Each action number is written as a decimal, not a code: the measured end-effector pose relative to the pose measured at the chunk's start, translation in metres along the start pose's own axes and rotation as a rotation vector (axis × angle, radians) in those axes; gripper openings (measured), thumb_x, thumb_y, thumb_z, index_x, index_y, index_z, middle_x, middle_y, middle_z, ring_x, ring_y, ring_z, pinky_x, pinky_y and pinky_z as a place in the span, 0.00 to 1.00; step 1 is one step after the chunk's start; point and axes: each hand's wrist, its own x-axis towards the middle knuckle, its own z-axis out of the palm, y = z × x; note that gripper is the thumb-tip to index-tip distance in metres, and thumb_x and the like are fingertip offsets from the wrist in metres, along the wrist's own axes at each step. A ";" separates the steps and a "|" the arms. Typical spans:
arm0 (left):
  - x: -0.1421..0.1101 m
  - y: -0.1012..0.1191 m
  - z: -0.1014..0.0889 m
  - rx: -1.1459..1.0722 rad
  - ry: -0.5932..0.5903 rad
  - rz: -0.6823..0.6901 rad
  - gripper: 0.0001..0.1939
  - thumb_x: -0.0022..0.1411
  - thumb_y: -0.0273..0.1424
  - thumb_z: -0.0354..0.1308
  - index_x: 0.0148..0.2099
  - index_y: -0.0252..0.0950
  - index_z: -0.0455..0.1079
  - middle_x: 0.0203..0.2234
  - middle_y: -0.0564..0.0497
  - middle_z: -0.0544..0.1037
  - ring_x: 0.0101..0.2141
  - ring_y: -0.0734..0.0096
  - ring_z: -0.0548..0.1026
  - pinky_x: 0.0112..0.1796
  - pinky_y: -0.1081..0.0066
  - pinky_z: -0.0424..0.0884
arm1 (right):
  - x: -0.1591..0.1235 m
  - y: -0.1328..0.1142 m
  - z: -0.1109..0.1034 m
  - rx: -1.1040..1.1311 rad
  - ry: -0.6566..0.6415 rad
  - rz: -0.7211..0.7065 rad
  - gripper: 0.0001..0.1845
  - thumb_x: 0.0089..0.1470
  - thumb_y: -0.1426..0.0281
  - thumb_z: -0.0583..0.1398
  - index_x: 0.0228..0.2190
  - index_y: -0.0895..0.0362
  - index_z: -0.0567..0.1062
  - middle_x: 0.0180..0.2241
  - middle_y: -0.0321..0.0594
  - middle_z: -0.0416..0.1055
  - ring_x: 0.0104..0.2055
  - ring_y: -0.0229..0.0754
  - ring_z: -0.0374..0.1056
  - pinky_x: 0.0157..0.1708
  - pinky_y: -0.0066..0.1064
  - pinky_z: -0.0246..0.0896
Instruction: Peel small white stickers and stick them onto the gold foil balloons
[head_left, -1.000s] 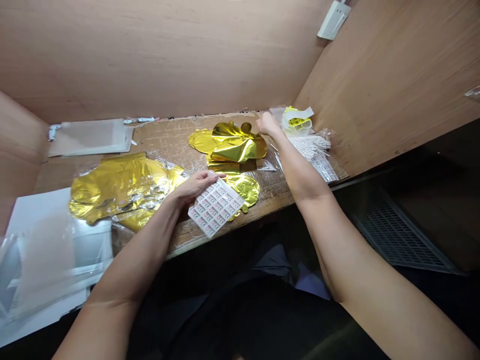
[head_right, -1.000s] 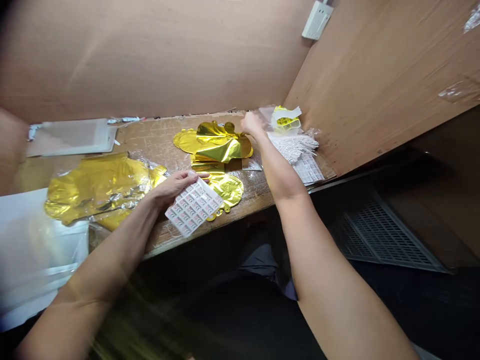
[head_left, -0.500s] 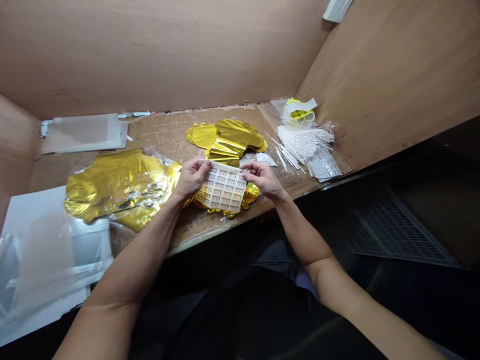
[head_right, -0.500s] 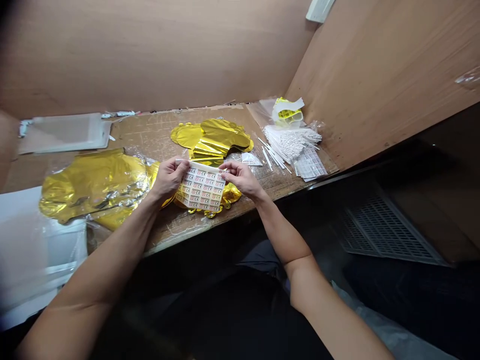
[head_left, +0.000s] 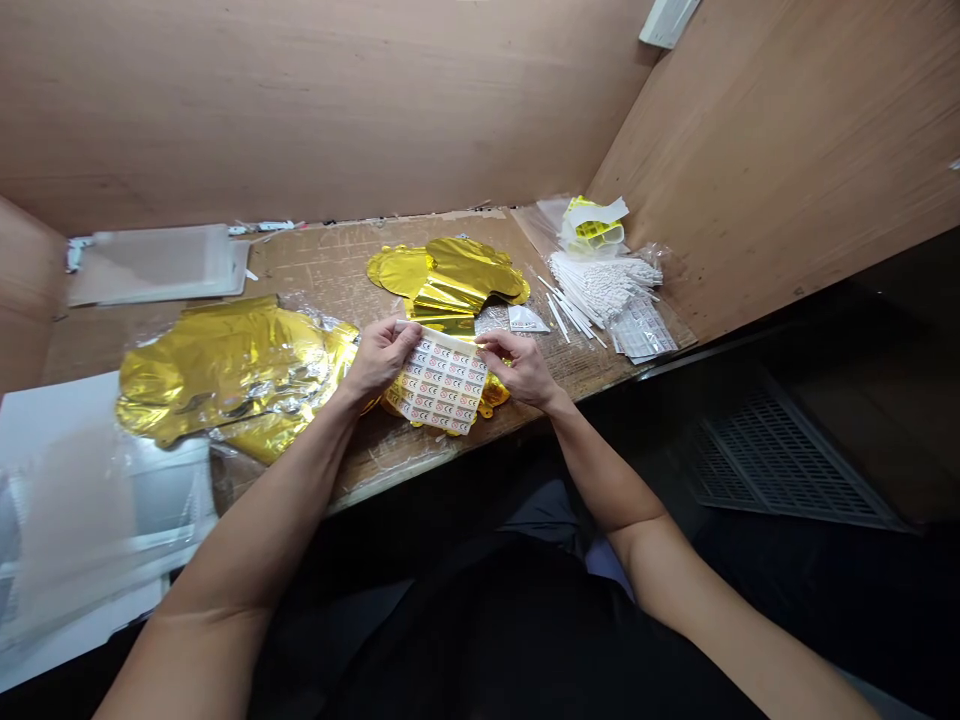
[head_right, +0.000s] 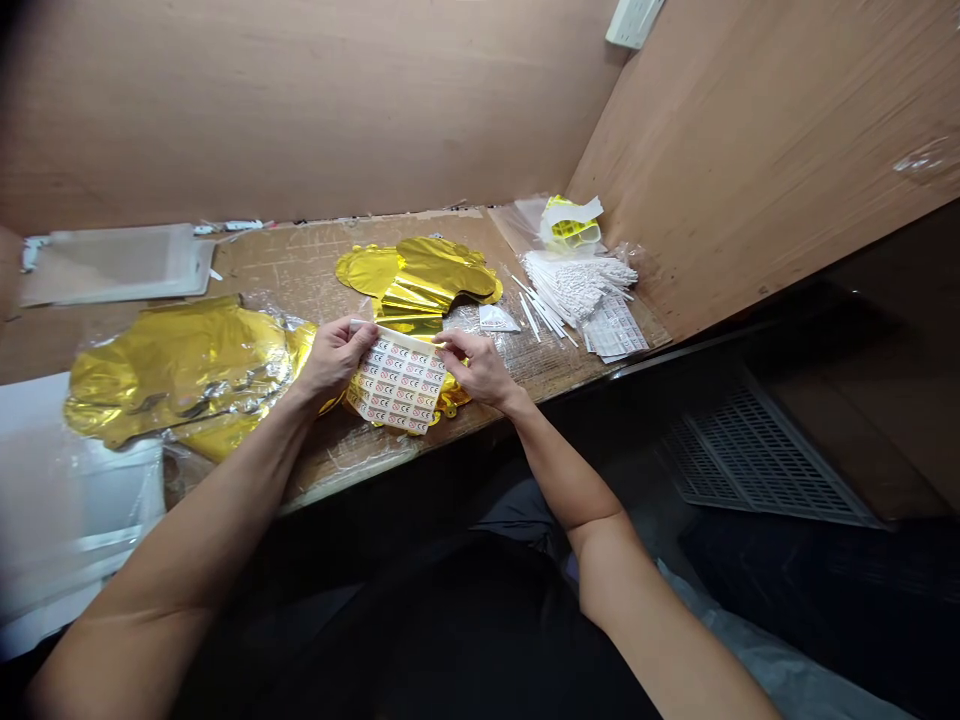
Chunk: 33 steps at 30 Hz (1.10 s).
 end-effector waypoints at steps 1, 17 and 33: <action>0.000 -0.001 0.000 -0.009 0.005 -0.003 0.25 0.62 0.51 0.71 0.33 0.34 0.72 0.25 0.46 0.73 0.23 0.68 0.69 0.23 0.75 0.68 | -0.001 0.001 0.000 -0.055 0.009 -0.057 0.10 0.67 0.65 0.61 0.46 0.57 0.79 0.40 0.43 0.80 0.40 0.43 0.75 0.43 0.36 0.69; 0.001 0.005 0.002 -0.059 0.013 -0.072 0.25 0.56 0.50 0.74 0.32 0.33 0.72 0.24 0.45 0.73 0.22 0.67 0.70 0.22 0.74 0.70 | -0.005 -0.001 -0.007 -0.199 -0.020 -0.320 0.10 0.73 0.68 0.58 0.47 0.56 0.79 0.43 0.46 0.78 0.45 0.44 0.74 0.47 0.38 0.71; 0.013 0.011 -0.011 -0.280 0.164 -0.335 0.14 0.75 0.36 0.66 0.38 0.30 0.74 0.28 0.44 0.78 0.25 0.66 0.76 0.25 0.75 0.75 | -0.001 -0.026 -0.024 0.177 -0.002 0.086 0.11 0.65 0.60 0.63 0.38 0.55 0.76 0.36 0.41 0.72 0.39 0.42 0.68 0.44 0.36 0.66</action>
